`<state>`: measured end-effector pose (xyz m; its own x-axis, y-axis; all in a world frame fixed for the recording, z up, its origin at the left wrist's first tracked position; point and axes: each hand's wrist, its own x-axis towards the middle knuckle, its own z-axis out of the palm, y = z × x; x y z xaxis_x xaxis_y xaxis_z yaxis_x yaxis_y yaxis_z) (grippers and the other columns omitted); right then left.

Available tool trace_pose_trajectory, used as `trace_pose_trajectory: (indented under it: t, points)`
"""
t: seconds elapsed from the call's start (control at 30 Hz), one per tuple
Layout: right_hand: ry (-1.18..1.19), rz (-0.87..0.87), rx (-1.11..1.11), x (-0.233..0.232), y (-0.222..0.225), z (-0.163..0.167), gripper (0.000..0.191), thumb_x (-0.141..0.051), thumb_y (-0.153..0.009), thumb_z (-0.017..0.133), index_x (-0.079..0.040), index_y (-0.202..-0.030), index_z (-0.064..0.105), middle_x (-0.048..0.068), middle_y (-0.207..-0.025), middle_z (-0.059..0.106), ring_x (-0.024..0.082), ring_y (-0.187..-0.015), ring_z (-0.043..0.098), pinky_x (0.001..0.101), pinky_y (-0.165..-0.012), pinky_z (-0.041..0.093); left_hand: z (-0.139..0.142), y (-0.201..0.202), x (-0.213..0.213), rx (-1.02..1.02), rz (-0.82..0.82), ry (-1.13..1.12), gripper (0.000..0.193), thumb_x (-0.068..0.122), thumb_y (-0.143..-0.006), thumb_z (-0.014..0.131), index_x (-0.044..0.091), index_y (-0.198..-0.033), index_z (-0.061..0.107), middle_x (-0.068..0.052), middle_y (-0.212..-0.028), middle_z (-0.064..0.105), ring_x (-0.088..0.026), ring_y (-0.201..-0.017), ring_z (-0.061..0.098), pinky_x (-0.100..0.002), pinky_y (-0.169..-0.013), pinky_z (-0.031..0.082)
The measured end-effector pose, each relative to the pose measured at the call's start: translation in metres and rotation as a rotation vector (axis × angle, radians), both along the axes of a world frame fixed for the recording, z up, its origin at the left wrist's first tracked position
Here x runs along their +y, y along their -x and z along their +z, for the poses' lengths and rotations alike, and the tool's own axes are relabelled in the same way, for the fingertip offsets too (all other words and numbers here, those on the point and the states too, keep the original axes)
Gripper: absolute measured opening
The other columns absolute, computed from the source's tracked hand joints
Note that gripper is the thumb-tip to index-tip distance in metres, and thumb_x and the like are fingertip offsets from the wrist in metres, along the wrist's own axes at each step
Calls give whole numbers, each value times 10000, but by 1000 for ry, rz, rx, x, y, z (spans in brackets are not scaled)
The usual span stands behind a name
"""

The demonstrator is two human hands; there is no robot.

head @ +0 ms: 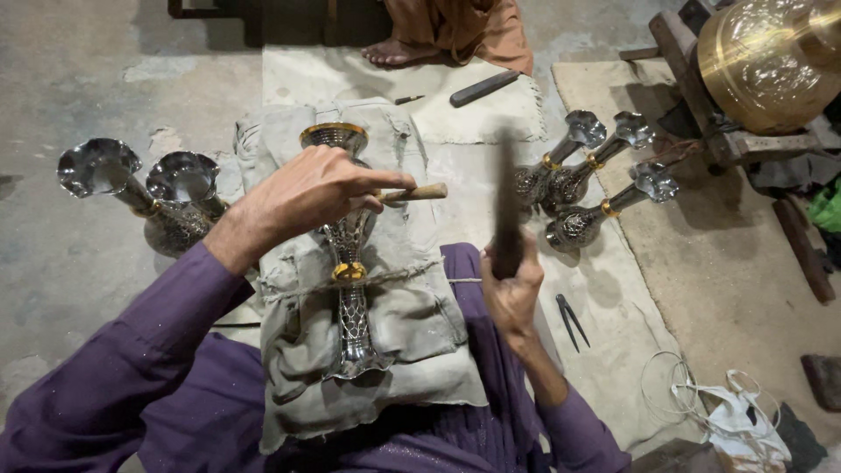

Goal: The person sits on the floor holding an engraved silver vase upright on a cloth cushion and uses a small punch and a wooden mallet to repeatedly tap and shape the vase's surface, repositioning the punch around the body and neck of the vase. Finished silver vases and a large brass vessel sit nearby on the floor.

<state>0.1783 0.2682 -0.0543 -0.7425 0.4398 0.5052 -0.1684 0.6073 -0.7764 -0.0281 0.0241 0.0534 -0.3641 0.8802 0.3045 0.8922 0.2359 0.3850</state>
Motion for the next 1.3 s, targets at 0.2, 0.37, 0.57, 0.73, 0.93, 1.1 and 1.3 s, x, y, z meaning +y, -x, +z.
trace_pose_trajectory:
  t: [0.2,0.37,0.57,0.73,0.93,1.1,1.3]
  points:
    - [-163,-68,-90,-8,-6,6,512,28,-825,587,5,-1336,556,66,-975,653,168,-827,636,338,-701,547,-1,0,1,68,7,16,434,218,-899,739,370,-1302,688,-55,-560,693,-162,-383,529,-390,-414,445]
    - [26,-63,-215,-16,-8,10,514,32,-847,572,-32,-1353,508,60,-927,637,181,-768,629,329,-669,554,-8,3,2,70,21,35,422,214,-930,696,388,-1314,676,0,-639,733,-122,-372,490,-334,-360,420]
    - [-69,-16,-167,-8,-9,3,532,2,-895,608,19,-1404,455,43,-932,659,148,-803,661,295,-708,598,-12,3,5,71,35,61,417,252,-936,676,403,-1325,667,-3,-602,711,-97,-367,491,-316,-349,431]
    - [7,40,-18,-2,-11,-5,351,-2,-933,640,14,-1276,571,58,-945,652,150,-804,643,301,-692,580,-3,0,4,80,49,88,396,288,-930,709,420,-1303,676,-31,-560,691,-149,-385,509,-374,-382,430]
    - [5,-51,-70,-11,-13,2,417,16,-880,635,21,-1286,542,61,-912,606,163,-793,601,305,-706,511,2,-1,3,84,17,39,419,239,-908,715,385,-1300,686,-44,-580,691,-174,-391,566,-393,-393,461]
    - [-182,-128,-282,-11,-14,5,464,58,-789,641,-5,-1243,565,93,-834,608,194,-728,612,359,-650,518,1,0,3,56,1,0,414,167,-927,681,378,-1282,697,-25,-656,746,-156,-419,599,-392,-396,472]
    - [-103,-72,-353,-2,-15,-14,409,15,-856,575,-37,-1260,532,28,-862,644,166,-661,648,316,-522,574,2,1,1,60,-47,-58,425,169,-895,716,350,-1280,715,-45,-676,753,-160,-444,591,-391,-416,473]
